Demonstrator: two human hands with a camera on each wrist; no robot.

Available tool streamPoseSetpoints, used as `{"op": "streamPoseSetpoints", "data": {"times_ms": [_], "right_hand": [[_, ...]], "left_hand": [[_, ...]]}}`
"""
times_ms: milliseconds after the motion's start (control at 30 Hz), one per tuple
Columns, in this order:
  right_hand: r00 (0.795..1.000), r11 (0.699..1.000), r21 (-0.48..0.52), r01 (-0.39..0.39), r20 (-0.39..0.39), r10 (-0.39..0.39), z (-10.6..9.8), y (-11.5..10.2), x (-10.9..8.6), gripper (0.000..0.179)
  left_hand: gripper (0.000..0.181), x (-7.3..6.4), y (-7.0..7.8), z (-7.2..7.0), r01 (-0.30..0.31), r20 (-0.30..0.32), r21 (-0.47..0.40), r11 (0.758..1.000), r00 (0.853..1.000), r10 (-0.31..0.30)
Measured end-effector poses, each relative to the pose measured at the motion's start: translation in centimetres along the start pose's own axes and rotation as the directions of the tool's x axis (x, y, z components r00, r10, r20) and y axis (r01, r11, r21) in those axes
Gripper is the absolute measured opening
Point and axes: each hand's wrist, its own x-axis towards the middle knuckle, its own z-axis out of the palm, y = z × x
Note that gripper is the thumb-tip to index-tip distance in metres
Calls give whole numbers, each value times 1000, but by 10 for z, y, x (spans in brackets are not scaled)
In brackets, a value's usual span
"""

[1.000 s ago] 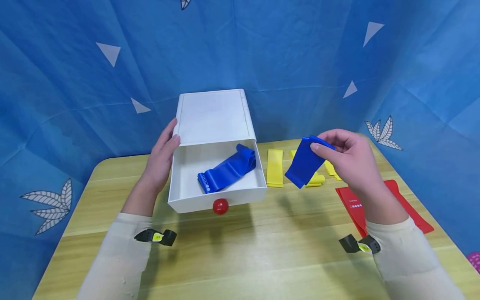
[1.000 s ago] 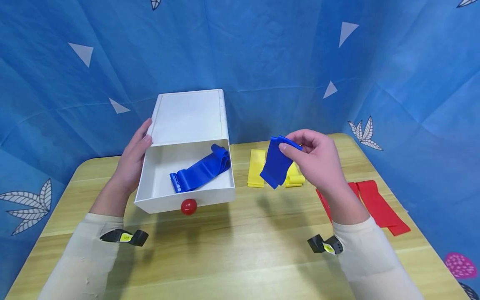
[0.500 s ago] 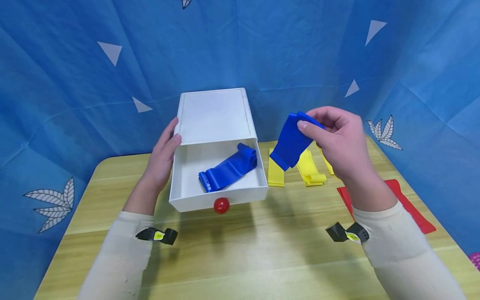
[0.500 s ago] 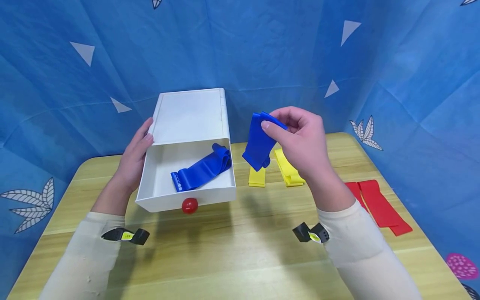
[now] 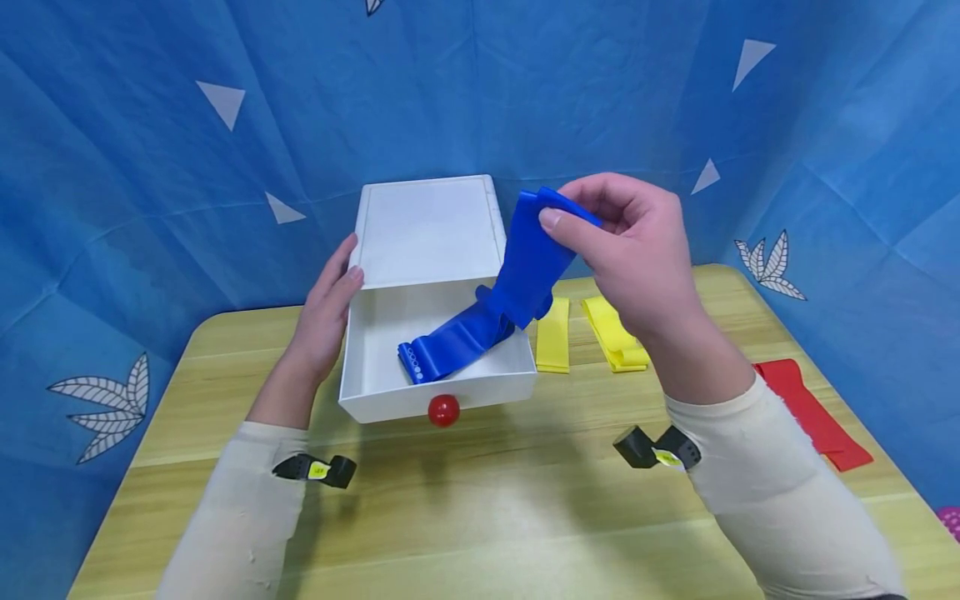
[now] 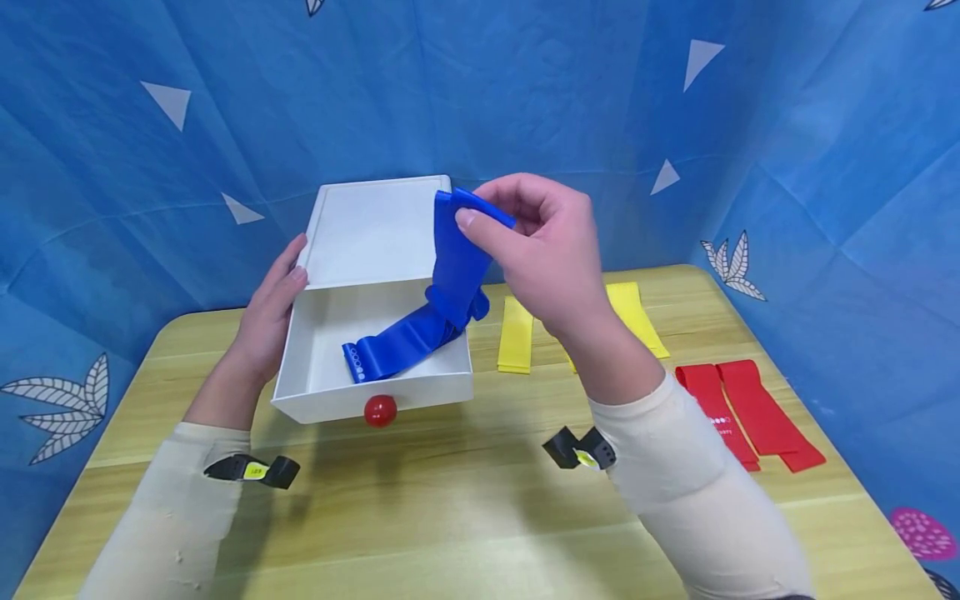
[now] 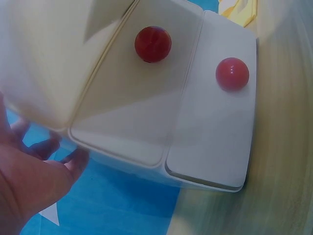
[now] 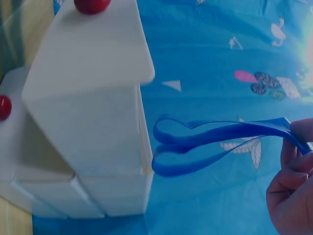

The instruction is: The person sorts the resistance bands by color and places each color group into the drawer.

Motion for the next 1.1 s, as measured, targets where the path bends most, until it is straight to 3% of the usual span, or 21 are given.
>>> {"op": "streamPoseSetpoints", "data": {"times_ms": [333,600,800,933,1033,1100], "right_hand": [[994,1000,18,-26,107,24,44,6,2,14],[981,993,107,-42,193,20,82,10,0,13],[971,980,170,-103,232,62,106,10,-5,14],[954,967,125,-222,235,188,116,15,-9,16],[931,954,-3,-300,217,294,118,22,-13,16],[928,948,-119,-295,202,314,117,27,-15,14]], "left_hand": [[64,0,0,-1,8,-14,12,1000,1000,-8],[63,2,0,-1,11,-5,-11,1000,1000,-11],[66,4,2,1,45,-19,44,998,999,-44],[67,4,4,1,59,-24,61,996,998,-57],[64,3,3,0,50,-21,45,998,999,-50],[63,3,2,-1,39,-21,36,999,999,-38]]}}
